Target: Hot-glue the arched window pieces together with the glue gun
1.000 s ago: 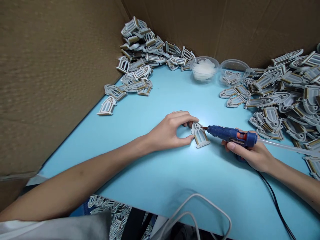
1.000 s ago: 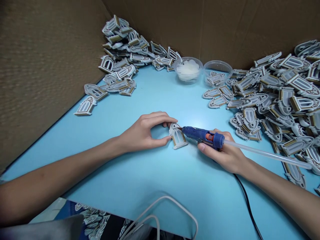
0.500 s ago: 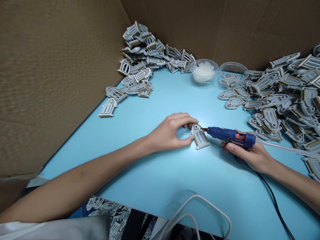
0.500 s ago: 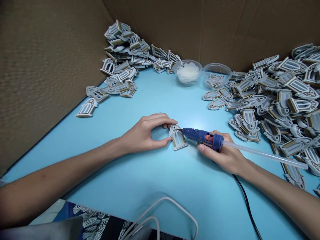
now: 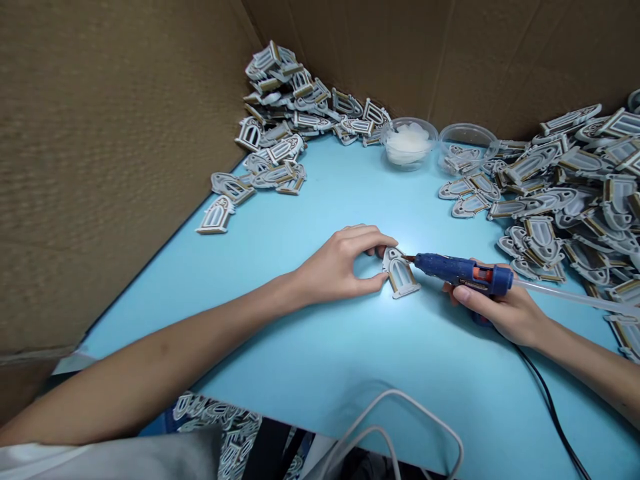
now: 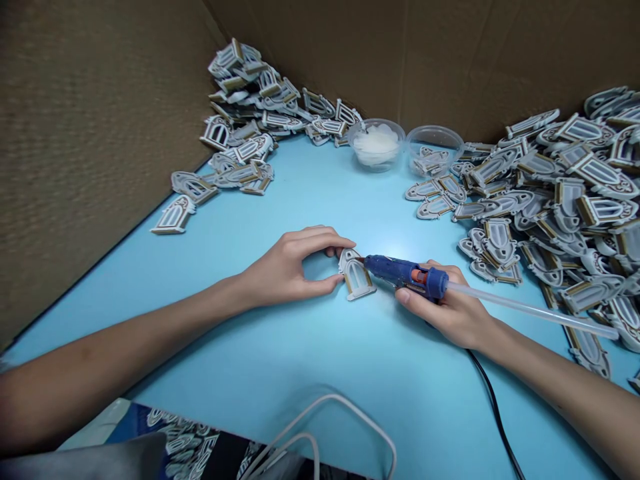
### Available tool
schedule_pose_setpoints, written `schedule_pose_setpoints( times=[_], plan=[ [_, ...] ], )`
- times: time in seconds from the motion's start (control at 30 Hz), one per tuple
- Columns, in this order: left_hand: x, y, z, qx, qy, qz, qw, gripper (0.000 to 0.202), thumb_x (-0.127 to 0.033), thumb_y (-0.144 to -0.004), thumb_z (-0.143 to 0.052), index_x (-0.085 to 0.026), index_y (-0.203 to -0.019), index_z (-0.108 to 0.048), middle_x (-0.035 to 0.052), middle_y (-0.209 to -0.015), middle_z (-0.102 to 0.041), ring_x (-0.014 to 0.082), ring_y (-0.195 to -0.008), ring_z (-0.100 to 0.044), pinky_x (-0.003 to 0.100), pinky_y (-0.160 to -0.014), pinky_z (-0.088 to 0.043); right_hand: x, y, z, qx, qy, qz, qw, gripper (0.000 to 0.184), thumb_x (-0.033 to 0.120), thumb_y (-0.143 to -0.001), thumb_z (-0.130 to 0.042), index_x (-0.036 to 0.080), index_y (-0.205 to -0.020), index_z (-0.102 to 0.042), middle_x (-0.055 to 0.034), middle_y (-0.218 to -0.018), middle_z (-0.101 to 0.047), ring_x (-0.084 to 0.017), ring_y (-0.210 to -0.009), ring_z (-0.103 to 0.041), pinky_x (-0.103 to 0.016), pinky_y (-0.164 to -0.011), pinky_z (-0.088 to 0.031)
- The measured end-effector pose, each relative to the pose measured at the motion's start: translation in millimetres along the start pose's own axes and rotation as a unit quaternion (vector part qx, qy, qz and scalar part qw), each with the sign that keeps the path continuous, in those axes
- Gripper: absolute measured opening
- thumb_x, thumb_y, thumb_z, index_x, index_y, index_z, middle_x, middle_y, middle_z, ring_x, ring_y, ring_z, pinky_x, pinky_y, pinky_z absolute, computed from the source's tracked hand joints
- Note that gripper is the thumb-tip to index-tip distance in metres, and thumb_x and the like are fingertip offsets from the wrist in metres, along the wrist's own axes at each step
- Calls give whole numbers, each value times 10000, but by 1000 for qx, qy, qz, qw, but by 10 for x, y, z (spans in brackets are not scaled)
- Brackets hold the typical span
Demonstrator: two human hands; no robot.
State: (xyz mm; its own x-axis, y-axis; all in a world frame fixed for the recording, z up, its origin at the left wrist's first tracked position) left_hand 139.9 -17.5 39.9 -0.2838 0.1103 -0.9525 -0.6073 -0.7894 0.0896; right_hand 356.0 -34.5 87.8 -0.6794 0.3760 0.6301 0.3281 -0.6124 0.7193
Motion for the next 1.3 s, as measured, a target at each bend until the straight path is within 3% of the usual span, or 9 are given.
schedule_pose_setpoints(
  times=[1.3],
  plan=[
    [16,4,-13,12,0,7,1000,323,-256,-902,-673,-146,-1205,-687,63,-982,-720,167,-909,-662,293,-845,-533,12,-12,-8,5,8,9,1000,406,547,-963,-622,223,-723,-673,-53,-699,-629,-201,-630,-537,-337,-568,-415]
  ],
)
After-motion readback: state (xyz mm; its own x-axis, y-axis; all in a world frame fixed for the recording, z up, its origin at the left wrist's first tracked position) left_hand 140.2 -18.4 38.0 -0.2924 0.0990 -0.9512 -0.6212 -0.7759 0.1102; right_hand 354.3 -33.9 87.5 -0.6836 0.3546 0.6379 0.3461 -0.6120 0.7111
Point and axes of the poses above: each hand's wrist, its own y-axis away from the middle knuckle, its own z-axis out of the back of the hand, x = y × z, the point moved 7 cm from there along -y, towards the middle knuckle
